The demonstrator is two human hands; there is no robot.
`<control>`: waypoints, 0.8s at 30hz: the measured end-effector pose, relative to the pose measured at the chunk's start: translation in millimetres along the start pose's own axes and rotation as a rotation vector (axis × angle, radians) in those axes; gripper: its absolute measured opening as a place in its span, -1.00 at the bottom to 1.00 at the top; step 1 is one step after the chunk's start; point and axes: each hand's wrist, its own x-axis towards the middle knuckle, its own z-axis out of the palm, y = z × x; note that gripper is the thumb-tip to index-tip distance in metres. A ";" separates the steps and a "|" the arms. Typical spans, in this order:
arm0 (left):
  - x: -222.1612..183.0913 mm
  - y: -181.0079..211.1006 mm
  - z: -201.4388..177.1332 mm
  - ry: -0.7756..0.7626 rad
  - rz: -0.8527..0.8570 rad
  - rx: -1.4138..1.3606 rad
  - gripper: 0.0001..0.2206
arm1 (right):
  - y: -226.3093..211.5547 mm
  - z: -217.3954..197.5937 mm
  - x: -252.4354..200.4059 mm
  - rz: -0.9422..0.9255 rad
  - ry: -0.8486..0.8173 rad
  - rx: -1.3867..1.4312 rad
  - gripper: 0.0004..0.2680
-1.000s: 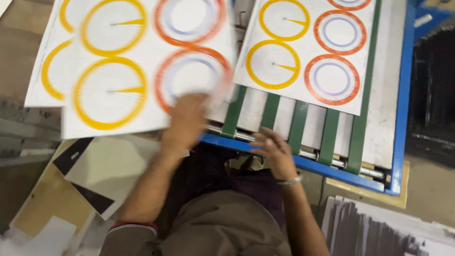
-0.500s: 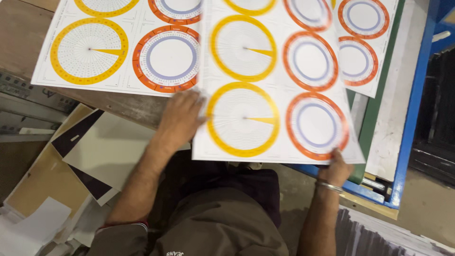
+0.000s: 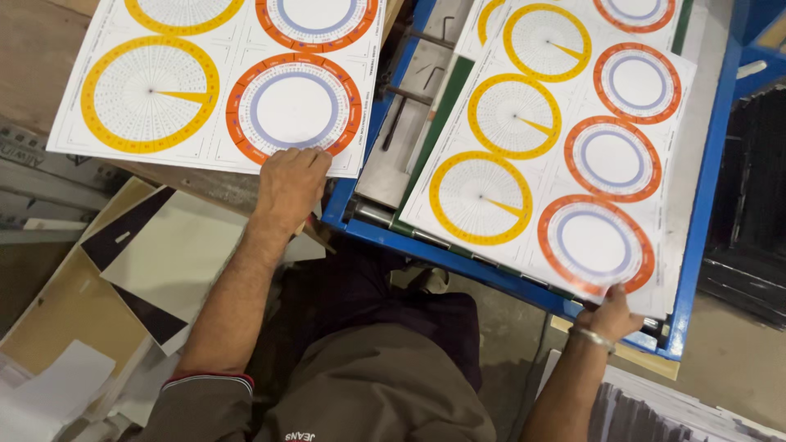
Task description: The person repeatedly picks up printed sheets featuring circular designs and feeds them into a blue industrial printing machine. The hands place each sheet onto the machine's rollers, which pull the paper through the mechanism. The person maintains a steady rhythm, handling the sheets one at a time from a stack on the left to the machine on the right.
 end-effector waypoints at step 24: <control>2.9 -3.6 -0.1 0.089 -0.043 -0.076 -0.62 | 18.8 -2.2 -26.1 -0.107 -0.203 0.064 -0.78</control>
